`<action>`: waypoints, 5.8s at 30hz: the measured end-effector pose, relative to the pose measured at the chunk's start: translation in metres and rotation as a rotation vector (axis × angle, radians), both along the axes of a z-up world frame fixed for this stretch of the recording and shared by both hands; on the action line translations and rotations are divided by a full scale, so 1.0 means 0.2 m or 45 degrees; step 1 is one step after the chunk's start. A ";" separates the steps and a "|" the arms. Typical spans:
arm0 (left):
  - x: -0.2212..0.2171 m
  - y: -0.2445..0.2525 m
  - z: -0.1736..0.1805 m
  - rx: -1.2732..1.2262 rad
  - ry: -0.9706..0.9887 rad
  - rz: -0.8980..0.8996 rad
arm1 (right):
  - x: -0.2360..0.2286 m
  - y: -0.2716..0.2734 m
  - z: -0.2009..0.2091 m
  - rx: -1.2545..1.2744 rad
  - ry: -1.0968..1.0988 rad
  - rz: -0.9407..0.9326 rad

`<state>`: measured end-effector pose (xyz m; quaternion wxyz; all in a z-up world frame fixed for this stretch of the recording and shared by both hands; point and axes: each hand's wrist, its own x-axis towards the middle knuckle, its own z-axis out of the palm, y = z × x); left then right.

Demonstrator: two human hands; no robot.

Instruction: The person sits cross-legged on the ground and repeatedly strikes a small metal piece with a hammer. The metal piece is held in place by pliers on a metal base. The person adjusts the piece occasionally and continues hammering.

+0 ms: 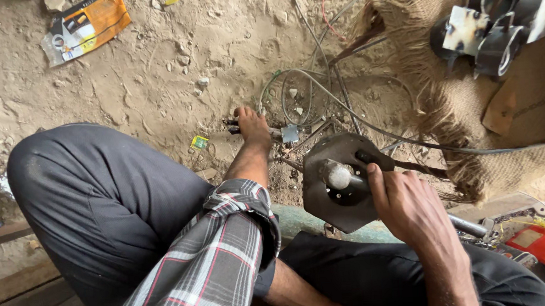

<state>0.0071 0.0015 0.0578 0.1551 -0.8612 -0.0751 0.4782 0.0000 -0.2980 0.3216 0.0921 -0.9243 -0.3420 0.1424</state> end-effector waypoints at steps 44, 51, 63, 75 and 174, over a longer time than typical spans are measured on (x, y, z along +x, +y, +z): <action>0.19 0.21 0.36 -0.411 -0.454 0.989 | 0.01 -0.02 -0.16 0.122 -0.053 -0.261; 0.28 0.39 0.87 -0.334 -0.194 0.567 | 0.02 0.04 -0.07 0.082 0.053 -0.345; 0.01 0.22 1.20 -0.845 -0.552 0.314 | 0.14 -0.10 -0.06 0.228 -0.112 -0.773; -0.13 0.04 1.19 -1.008 -0.587 0.068 | 0.11 -0.07 0.03 0.180 -0.174 -0.779; -0.05 0.17 1.18 -0.918 -0.243 0.105 | 0.05 -0.02 0.00 0.116 -0.247 -0.578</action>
